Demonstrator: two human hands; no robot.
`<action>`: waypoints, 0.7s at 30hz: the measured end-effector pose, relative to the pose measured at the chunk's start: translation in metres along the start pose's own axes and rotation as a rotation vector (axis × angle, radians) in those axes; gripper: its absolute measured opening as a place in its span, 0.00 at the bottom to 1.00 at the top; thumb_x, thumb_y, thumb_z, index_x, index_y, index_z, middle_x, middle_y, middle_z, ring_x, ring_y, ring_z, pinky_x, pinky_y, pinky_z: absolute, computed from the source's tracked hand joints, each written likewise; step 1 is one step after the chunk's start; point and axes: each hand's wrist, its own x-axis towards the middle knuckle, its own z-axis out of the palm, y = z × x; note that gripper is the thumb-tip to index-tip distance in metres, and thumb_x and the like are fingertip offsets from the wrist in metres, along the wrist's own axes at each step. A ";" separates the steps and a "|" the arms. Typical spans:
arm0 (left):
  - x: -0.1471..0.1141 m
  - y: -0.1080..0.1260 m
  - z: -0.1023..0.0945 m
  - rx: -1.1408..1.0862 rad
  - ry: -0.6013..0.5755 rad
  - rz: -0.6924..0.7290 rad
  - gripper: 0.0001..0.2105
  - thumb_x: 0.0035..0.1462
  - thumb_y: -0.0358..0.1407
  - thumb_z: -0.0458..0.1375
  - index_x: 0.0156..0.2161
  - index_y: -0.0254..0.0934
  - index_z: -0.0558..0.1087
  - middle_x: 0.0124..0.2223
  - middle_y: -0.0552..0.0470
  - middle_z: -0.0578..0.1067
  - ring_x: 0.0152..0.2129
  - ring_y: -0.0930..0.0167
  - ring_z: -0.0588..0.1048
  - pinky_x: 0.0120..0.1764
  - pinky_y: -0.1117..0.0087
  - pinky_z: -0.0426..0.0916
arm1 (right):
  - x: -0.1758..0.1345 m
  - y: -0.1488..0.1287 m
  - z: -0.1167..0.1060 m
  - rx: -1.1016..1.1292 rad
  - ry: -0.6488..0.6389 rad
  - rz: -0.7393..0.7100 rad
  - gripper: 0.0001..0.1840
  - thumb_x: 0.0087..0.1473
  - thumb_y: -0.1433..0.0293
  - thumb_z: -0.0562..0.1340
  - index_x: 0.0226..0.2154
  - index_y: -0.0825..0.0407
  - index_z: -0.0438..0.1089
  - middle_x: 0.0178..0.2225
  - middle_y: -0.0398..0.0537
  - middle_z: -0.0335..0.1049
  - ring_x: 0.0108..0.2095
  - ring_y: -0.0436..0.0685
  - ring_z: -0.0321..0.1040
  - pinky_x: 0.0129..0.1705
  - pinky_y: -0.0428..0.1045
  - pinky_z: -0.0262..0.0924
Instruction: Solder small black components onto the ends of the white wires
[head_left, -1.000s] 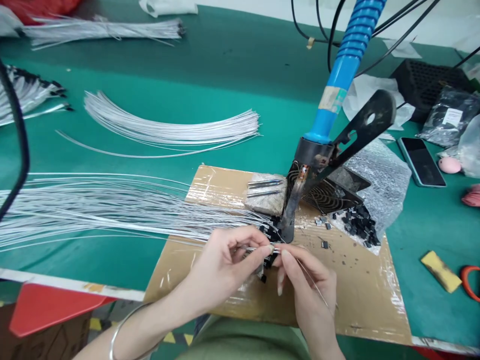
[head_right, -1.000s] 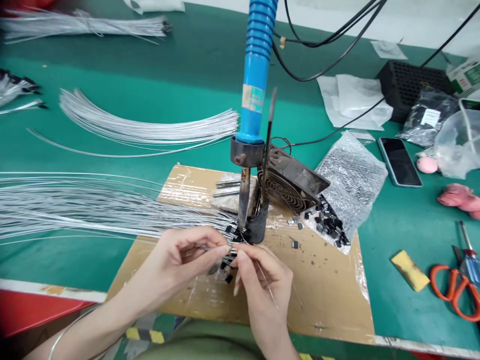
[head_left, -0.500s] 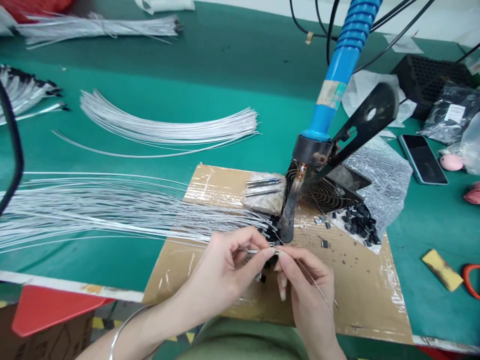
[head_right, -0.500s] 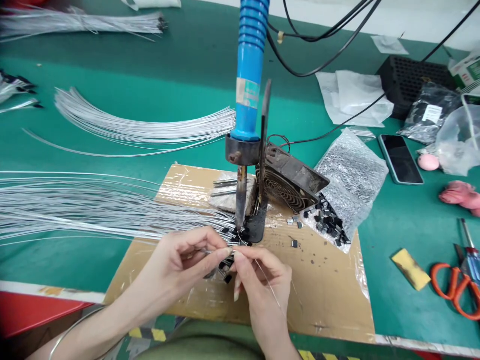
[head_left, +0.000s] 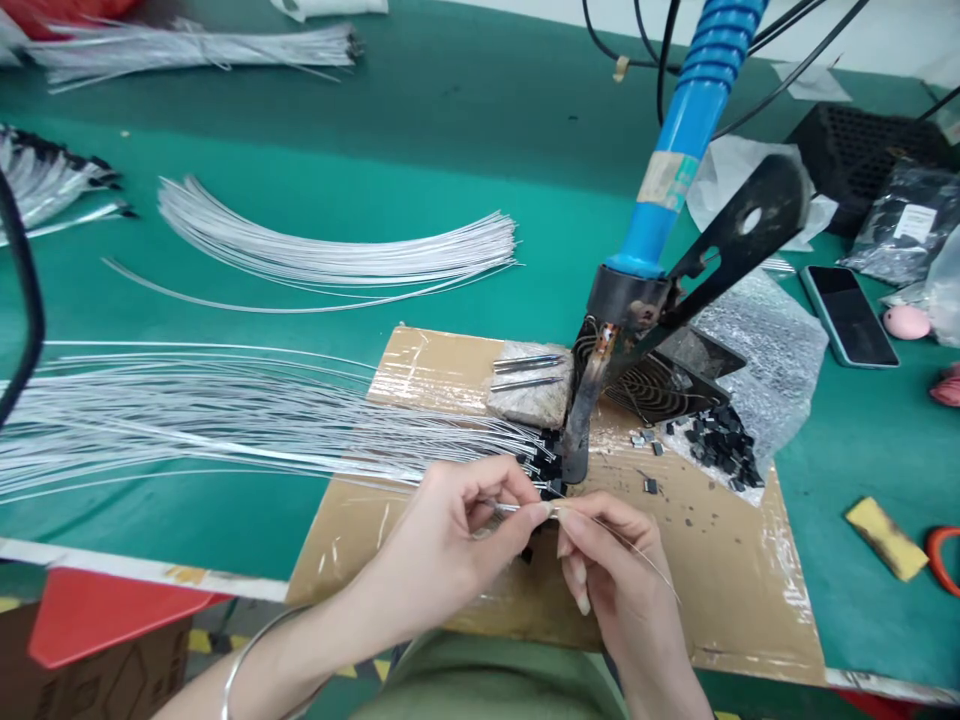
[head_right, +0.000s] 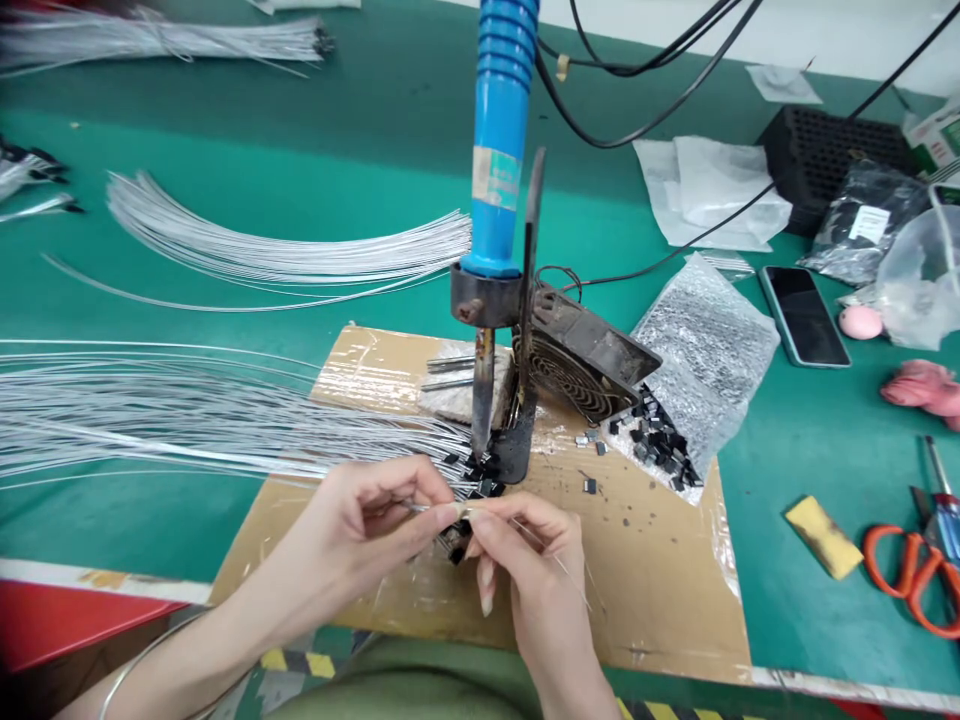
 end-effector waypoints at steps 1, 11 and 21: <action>0.000 0.000 0.000 -0.002 0.003 -0.001 0.11 0.62 0.38 0.62 0.29 0.35 0.74 0.23 0.56 0.71 0.20 0.75 0.60 0.23 0.74 0.52 | 0.000 0.000 0.000 0.001 -0.002 0.007 0.14 0.54 0.57 0.77 0.33 0.50 0.87 0.22 0.43 0.74 0.15 0.44 0.60 0.15 0.41 0.58; -0.002 -0.008 0.009 0.070 0.146 0.084 0.11 0.64 0.37 0.60 0.30 0.36 0.76 0.22 0.58 0.68 0.18 0.76 0.54 0.21 0.72 0.48 | 0.001 0.004 0.003 0.086 0.007 -0.011 0.11 0.56 0.59 0.76 0.34 0.50 0.86 0.23 0.42 0.73 0.16 0.44 0.59 0.16 0.40 0.59; -0.004 -0.011 0.012 0.153 0.216 0.186 0.11 0.65 0.34 0.60 0.30 0.36 0.77 0.22 0.58 0.71 0.18 0.76 0.55 0.20 0.73 0.49 | 0.004 -0.001 0.014 0.127 0.054 -0.033 0.13 0.49 0.57 0.80 0.30 0.49 0.87 0.20 0.41 0.71 0.15 0.42 0.56 0.14 0.37 0.57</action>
